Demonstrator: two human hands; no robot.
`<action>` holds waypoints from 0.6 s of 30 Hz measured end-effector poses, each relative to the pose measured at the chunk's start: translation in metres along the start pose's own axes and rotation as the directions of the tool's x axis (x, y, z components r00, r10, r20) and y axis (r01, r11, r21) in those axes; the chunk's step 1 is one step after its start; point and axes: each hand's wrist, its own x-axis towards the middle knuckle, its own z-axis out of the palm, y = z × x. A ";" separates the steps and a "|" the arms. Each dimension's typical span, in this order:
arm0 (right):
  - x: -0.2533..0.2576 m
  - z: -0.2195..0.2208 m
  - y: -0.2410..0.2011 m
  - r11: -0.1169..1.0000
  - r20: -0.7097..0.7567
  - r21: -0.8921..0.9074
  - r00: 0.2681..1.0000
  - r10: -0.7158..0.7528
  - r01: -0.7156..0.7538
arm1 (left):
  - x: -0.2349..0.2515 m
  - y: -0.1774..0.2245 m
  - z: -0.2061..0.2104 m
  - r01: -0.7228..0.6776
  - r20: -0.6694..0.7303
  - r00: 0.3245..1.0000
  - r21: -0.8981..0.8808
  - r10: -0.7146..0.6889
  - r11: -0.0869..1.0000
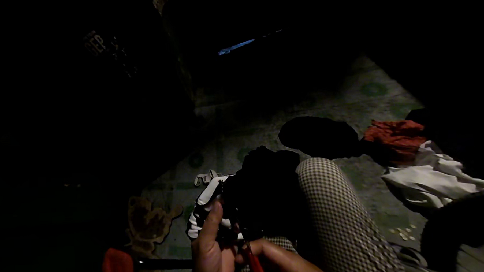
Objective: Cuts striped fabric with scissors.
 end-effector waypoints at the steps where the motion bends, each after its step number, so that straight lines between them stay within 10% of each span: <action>1: 0.001 -0.001 -0.001 1.000 0.010 -0.018 1.000 0.004 -0.003 | -0.001 0.001 0.001 0.008 -0.010 1.000 0.007 -0.008 1.000; 18: 0.008 0.006 -0.001 1.000 -0.028 -0.025 1.000 -0.012 0.012 | -0.004 0.004 -0.003 0.025 -0.026 0.999 0.033 -0.024 0.999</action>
